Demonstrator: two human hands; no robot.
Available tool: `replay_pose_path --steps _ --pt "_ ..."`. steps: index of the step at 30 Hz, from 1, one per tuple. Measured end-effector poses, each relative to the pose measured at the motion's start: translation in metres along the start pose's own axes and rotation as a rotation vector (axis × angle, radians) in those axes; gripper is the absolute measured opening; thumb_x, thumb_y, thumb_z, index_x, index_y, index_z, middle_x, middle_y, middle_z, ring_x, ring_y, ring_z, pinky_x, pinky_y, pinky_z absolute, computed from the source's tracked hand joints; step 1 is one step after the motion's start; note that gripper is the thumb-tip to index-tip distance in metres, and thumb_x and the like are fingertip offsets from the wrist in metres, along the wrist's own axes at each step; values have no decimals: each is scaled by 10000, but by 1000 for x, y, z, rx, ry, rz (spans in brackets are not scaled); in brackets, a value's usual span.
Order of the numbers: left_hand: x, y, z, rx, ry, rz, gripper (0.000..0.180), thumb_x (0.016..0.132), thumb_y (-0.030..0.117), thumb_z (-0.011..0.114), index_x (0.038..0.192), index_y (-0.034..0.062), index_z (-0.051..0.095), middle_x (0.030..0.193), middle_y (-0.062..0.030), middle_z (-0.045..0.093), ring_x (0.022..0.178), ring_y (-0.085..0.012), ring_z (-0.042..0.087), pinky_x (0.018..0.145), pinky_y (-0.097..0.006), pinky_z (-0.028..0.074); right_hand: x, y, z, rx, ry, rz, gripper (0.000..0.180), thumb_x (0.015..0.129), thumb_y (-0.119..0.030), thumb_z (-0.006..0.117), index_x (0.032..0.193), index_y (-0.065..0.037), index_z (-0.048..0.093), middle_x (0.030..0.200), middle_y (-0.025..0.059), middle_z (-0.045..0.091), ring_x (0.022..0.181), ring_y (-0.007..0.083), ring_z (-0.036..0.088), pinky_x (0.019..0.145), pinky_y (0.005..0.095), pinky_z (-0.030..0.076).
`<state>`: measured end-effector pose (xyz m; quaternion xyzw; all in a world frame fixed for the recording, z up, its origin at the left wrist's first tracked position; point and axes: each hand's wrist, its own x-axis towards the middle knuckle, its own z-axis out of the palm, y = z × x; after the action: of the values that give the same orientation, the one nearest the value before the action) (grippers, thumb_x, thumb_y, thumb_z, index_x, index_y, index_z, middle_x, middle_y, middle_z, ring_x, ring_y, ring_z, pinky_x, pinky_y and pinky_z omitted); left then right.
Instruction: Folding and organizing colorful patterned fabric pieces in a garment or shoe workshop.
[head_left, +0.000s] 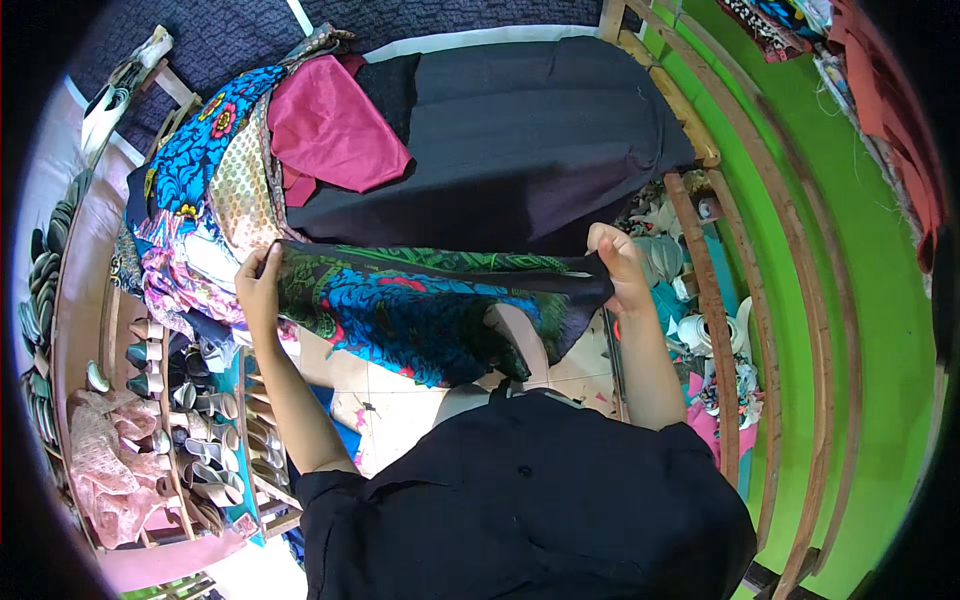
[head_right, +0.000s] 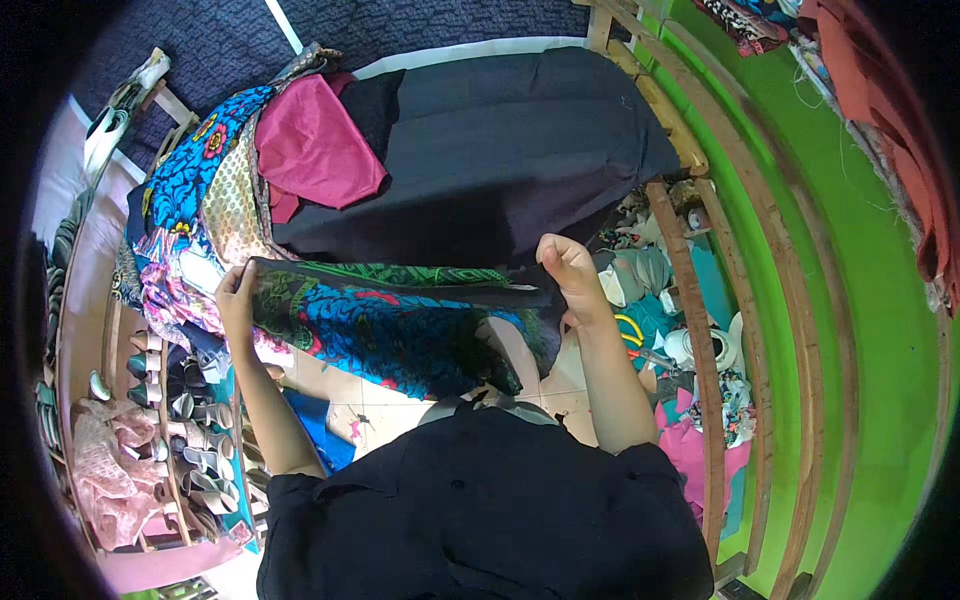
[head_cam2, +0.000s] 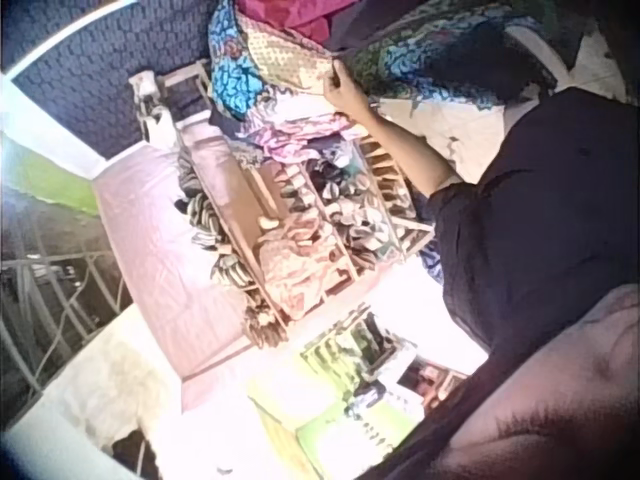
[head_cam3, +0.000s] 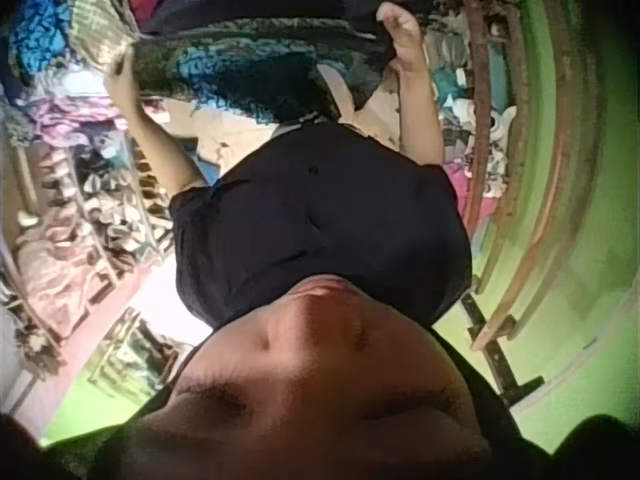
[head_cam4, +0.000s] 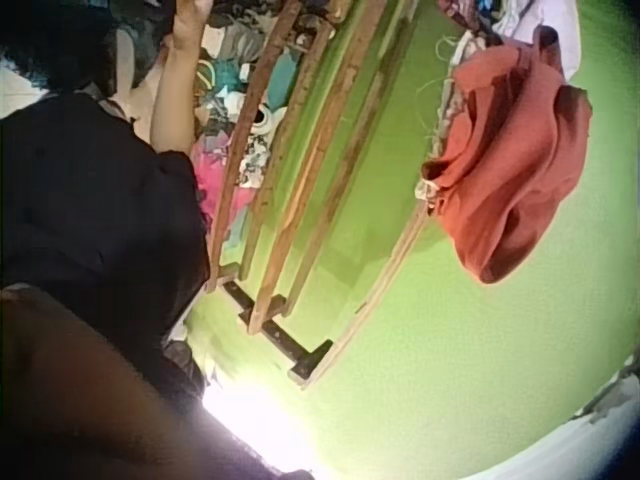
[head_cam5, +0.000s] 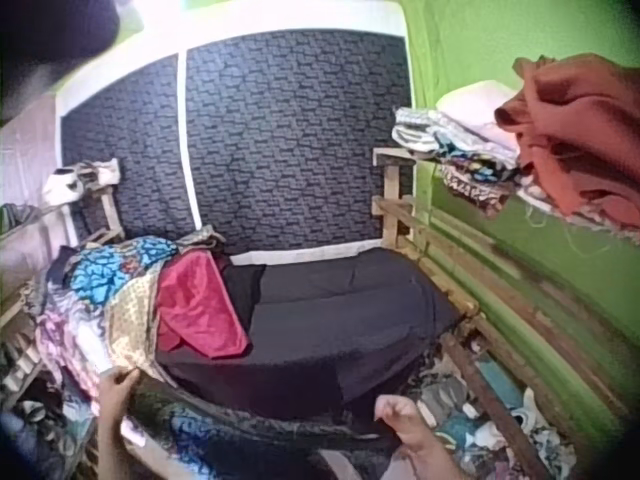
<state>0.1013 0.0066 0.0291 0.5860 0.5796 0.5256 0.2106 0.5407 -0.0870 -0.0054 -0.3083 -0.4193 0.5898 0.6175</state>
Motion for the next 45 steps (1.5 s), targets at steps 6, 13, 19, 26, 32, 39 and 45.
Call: replay_pose_path --steps 6,13,19,26,32,39,45 --pt "-57 72 58 118 -255 295 494 600 136 726 1020 37 485 944 -67 500 904 -207 477 820 -317 371 2 2 28 91 80 43 302 843 -359 558 688 -123 451 621 -91 393 568 -4 356 510 170 291" --pt "-135 106 155 -107 -625 612 417 602 167 736 962 57 557 966 -116 547 899 -276 541 753 -340 435 10 16 76 90 91 55 255 874 -287 533 670 -157 454 630 -101 424 599 -27 388 531 152 309" --pt "-143 85 161 -328 -471 310 113 783 100 596 796 -11 579 663 -63 573 583 -176 541 539 -269 403 5 3 81 248 240 184 231 867 -274 545 683 -148 486 626 -85 466 546 -6 396 509 170 327" --pt "-124 89 152 -700 -684 -206 195 870 140 523 925 -30 602 804 8 588 728 -44 504 664 -185 406 6 7 63 -474 -38 76 273 805 -231 617 985 -48 524 857 -11 540 806 52 485 726 213 394" --pt "-120 92 144 -450 -702 -83 167 868 122 522 917 -22 591 762 4 572 701 -32 488 637 -174 396 14 14 77 -496 -275 199 222 763 -223 664 805 -19 586 650 -30 523 617 34 442 570 202 380" --pt "-119 60 157 -415 -853 -96 328 681 183 725 904 -16 590 761 -28 598 703 -88 537 649 -237 426 16 3 91 -422 74 -115 138 784 -107 625 710 -6 567 639 -41 516 608 26 437 554 190 363" --pt "-131 -69 177 -32 -491 152 302 640 30 583 938 40 629 794 -152 634 708 -234 621 652 -305 460 22 -84 38 -297 754 -851 100 803 -123 619 809 -40 563 786 27 563 681 112 533 642 239 457"
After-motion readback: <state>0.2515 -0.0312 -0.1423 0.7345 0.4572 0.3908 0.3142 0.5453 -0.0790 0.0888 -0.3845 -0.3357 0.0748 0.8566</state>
